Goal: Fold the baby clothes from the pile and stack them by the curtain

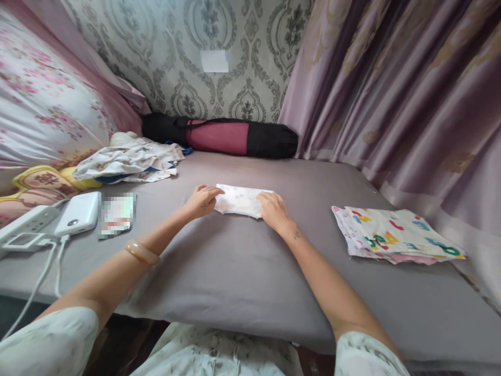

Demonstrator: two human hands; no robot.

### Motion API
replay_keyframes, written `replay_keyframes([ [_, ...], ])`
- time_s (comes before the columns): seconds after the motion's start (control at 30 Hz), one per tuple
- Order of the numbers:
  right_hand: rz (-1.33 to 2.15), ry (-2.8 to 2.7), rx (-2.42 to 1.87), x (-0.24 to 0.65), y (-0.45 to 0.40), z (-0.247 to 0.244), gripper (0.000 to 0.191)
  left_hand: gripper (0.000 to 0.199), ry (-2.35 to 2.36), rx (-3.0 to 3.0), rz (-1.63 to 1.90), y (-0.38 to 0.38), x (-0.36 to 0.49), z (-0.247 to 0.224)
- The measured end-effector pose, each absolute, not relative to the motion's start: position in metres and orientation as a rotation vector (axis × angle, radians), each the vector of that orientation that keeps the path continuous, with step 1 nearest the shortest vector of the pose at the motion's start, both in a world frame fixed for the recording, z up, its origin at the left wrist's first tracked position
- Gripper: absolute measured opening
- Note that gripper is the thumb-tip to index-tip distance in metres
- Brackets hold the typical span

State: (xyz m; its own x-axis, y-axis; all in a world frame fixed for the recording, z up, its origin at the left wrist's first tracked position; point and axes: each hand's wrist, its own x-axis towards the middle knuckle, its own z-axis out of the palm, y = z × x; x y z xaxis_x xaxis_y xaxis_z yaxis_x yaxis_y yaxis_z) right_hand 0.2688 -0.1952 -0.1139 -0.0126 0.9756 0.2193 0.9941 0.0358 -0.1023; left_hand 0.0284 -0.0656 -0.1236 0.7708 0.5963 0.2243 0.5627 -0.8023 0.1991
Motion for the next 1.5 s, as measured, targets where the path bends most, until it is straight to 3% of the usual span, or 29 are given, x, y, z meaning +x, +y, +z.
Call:
replay_keyframes([
  [0.1, -0.09, -2.044, -2.055, 0.235, -0.166, -0.119, 0.052, 0.044, 1.027, 2.854, 0.498, -0.073, 0.063, -0.127],
  [0.27, 0.062, -2.055, -2.132, 0.208, -0.134, -0.137, 0.058, 0.046, 1.138, 2.917, 0.322, -0.069, 0.093, -0.145],
  [1.5, 0.111, -1.806, -2.441, 0.272, -0.173, -0.144, 0.062, 0.079, 1.196, 2.698, 0.125, -0.035, 0.048, -0.166],
])
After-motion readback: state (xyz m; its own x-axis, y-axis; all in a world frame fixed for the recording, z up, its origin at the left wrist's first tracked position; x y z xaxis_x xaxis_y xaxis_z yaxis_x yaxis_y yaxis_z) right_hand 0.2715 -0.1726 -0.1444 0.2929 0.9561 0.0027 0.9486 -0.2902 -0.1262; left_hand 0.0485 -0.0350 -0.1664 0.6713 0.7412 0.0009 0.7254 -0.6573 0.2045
